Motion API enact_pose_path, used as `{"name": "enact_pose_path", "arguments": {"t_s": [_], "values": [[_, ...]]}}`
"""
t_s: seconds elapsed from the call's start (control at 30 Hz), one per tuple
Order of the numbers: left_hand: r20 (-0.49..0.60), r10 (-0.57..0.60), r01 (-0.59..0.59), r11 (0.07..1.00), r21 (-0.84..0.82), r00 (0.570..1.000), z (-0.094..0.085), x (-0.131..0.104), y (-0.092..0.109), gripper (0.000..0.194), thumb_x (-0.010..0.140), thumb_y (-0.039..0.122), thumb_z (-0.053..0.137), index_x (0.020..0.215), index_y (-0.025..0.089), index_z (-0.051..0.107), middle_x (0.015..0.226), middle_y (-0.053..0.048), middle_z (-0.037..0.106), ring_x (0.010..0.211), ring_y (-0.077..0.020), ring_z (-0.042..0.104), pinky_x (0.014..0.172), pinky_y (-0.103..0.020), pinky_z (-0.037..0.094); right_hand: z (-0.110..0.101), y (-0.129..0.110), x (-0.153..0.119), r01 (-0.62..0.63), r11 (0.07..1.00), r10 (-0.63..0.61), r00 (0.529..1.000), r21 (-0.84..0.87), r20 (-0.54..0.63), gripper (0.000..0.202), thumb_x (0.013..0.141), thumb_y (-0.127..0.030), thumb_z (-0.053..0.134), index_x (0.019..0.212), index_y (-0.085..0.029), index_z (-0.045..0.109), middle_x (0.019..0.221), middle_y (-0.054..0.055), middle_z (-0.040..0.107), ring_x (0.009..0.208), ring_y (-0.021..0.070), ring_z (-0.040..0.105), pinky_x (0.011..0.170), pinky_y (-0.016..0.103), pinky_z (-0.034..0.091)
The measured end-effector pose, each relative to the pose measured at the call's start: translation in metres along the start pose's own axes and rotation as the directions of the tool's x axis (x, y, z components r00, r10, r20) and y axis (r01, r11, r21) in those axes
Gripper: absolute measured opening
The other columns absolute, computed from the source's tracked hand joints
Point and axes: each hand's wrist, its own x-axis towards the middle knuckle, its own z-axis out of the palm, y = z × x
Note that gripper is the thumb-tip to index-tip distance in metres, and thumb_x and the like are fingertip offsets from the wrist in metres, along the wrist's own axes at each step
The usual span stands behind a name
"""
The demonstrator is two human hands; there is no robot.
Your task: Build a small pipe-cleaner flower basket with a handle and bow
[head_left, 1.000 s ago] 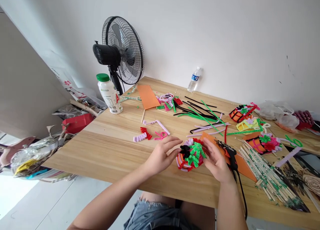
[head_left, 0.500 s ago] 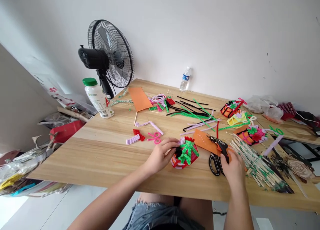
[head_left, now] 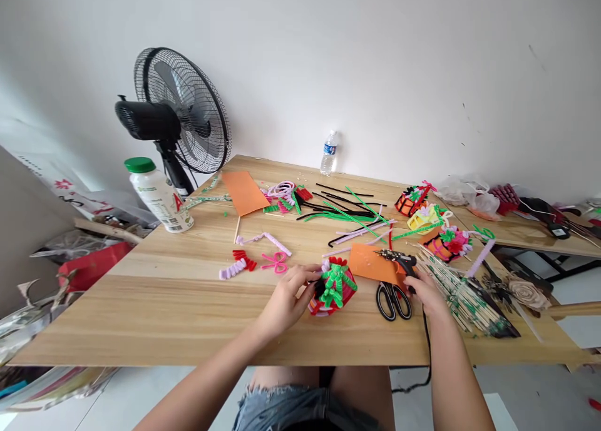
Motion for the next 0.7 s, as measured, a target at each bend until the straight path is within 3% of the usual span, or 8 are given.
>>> {"name": "enact_pose_path", "arguments": {"t_s": [0.1,0.23,0.37,0.57,0.7], "values": [[-0.009,-0.019,0.019,1.0,-0.021,1.0,0.002,-0.002,-0.001,0.016,0.091,0.014,0.05,0.103,0.019,0.06,0.115,-0.012,0.068,0.102,-0.0211,0.066,0.083,-0.035,0.054,-0.007,-0.006,-0.009,0.002,0.976,-0.034,0.989,0.218,0.142,0.029,0.058,-0.02,0.067,0.086,-0.021,0.059,0.081,0.003,0.072,0.079,0.0213,0.071,0.072,0.031,0.058],[-0.03,-0.014,0.014,0.999,-0.029,0.999,0.002,-0.002,-0.002,0.017,0.091,0.013,0.051,0.103,0.019,0.06,0.115,-0.012,0.068,0.103,-0.0211,0.066,0.084,-0.035,0.054,-0.012,-0.015,-0.014,-0.146,0.874,-0.018,0.944,0.464,0.33,0.041,0.057,-0.008,0.069,0.095,-0.022,0.061,0.091,0.005,0.075,0.102,0.0225,0.069,0.093,0.033,0.055],[-0.031,-0.007,0.006,1.0,-0.025,1.0,0.001,-0.003,-0.002,0.016,0.091,0.013,0.051,0.103,0.019,0.06,0.115,-0.011,0.068,0.102,-0.0205,0.066,0.083,-0.034,0.054,-0.015,-0.021,-0.009,-0.213,0.853,0.026,0.929,0.477,0.369,0.043,0.057,-0.004,0.064,0.097,-0.022,0.062,0.092,0.006,0.076,0.105,0.0236,0.068,0.097,0.036,0.053],[-0.017,-0.005,0.005,1.0,-0.027,1.0,0.0,-0.003,-0.002,0.015,0.091,0.014,0.05,0.103,0.019,0.06,0.116,-0.012,0.067,0.103,-0.0206,0.065,0.084,-0.035,0.054,-0.018,-0.025,0.004,-0.256,0.86,0.041,0.897,0.442,0.44,0.031,0.055,-0.01,0.054,0.084,-0.019,0.063,0.099,0.012,0.074,0.114,0.03,0.063,0.1,0.049,0.048],[-0.021,-0.001,0.0,1.0,-0.029,1.0,0.0,-0.003,-0.002,0.015,0.092,0.015,0.05,0.102,0.019,0.06,0.116,-0.013,0.067,0.104,-0.021,0.065,0.084,-0.036,0.054,-0.013,-0.031,0.001,-0.25,0.836,0.042,0.917,0.489,0.396,0.028,0.055,-0.013,0.055,0.081,-0.02,0.062,0.109,0.013,0.072,0.129,0.0332,0.05,0.101,0.056,0.046]]}}
